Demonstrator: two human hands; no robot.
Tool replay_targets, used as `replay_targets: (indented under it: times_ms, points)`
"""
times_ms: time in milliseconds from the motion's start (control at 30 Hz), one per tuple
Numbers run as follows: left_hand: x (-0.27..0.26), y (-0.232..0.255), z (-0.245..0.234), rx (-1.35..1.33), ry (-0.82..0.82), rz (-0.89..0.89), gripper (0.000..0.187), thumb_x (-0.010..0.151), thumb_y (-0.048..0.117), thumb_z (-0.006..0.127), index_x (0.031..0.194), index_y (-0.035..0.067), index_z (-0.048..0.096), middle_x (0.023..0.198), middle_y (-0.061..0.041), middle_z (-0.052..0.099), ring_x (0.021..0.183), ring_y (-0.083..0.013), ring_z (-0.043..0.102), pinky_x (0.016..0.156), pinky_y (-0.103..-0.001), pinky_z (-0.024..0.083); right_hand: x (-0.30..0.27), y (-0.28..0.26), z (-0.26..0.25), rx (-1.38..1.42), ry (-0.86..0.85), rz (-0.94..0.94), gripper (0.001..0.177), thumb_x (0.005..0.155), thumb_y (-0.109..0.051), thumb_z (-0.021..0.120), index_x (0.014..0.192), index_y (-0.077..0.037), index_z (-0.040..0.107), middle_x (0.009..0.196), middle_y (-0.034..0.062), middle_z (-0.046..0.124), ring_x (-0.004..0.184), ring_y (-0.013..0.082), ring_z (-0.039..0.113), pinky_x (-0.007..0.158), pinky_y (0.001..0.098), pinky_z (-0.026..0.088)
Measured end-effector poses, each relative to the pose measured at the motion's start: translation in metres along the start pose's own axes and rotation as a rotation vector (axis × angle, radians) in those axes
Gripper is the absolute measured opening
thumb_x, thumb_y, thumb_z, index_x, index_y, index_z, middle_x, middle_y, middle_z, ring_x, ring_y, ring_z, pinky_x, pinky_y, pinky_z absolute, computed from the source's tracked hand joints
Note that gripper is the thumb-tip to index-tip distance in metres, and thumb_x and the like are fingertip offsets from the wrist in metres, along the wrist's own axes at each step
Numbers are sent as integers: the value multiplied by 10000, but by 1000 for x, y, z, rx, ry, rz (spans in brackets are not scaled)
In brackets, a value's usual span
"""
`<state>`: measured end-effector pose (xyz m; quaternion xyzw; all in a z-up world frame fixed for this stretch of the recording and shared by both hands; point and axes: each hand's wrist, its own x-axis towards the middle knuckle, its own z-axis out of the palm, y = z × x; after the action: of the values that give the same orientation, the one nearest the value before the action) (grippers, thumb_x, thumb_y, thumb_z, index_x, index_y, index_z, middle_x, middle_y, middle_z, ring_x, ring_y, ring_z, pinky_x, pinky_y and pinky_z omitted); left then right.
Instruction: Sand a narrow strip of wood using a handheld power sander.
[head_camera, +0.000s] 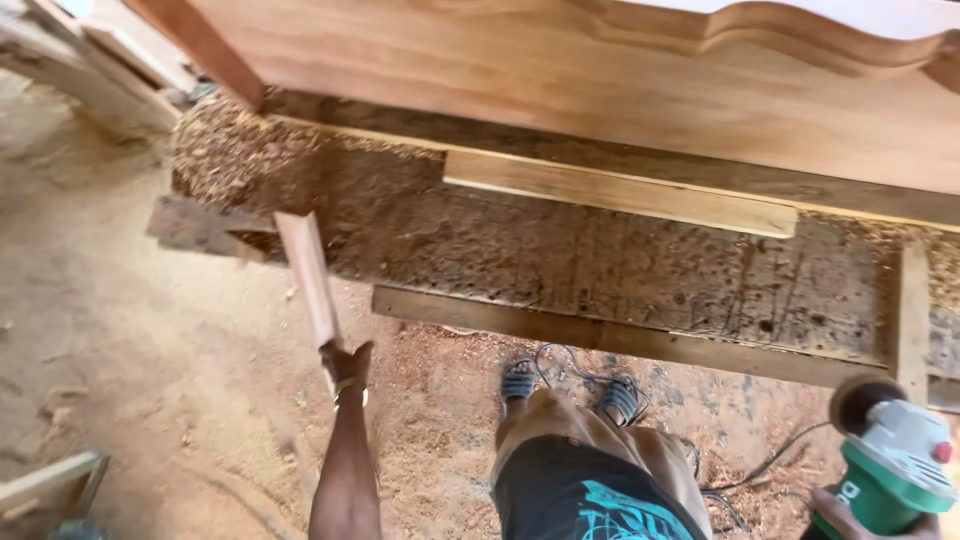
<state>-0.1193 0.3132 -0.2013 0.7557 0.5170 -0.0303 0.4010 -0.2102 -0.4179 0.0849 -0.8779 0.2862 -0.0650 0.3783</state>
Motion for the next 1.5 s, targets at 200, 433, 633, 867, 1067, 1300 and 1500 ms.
replay_targets:
  times_ms: [200,433,633,867,1067,1300,1500]
  points:
    - [-107,215,13,61,331,705,869,915,565,658,1400,-134,485,1263,-331,635,1026,-388,686,774,-455,618,-32,-49,38,-18,61,258,996,646,64,851,1526,139,390,1255,383,551,1016,519,587,861,581,494]
    - [-30,346,160,360,4,773,1093,806,708,469,1532,-59,188,1552,-342,267,1417,-503,273,1147,-666,240,-51,-78,59,58,-71,430,965,583,-44,884,1438,57,446,1185,274,620,965,401,656,838,467,554]
    - [-118,306,146,309,34,1010,1159,643,982,484,1298,29,561,1392,-284,534,1270,-513,487,1091,-717,300,-57,-48,57,99,-41,416,878,579,-97,881,1366,43,518,1111,221,676,896,319,680,800,403,554]
    - [-137,243,140,565,-201,1350,669,739,807,641,882,154,663,1089,-80,555,940,-252,494,822,-493,425,-6,-45,51,103,-243,465,936,575,-117,897,1396,7,466,1157,192,620,979,326,670,858,456,615]
    - [-188,217,99,767,-382,1119,634,715,222,884,1229,130,524,1089,-115,559,614,-223,620,371,-333,557,17,-19,72,194,-359,390,892,591,-132,925,1348,12,476,1128,173,653,956,305,707,838,413,648]
    - [-184,191,94,655,-384,1426,418,643,287,882,945,133,638,684,3,667,485,-173,597,421,-310,498,-2,-60,93,86,-326,303,816,598,-154,856,1323,-16,506,1046,143,731,867,279,746,796,379,653]
    - [-152,211,102,632,-504,1531,544,692,452,873,1066,125,651,794,29,608,496,-147,549,418,-295,452,-33,-106,118,150,-322,261,835,615,-181,826,1360,-35,480,1059,134,748,875,266,752,774,376,647]
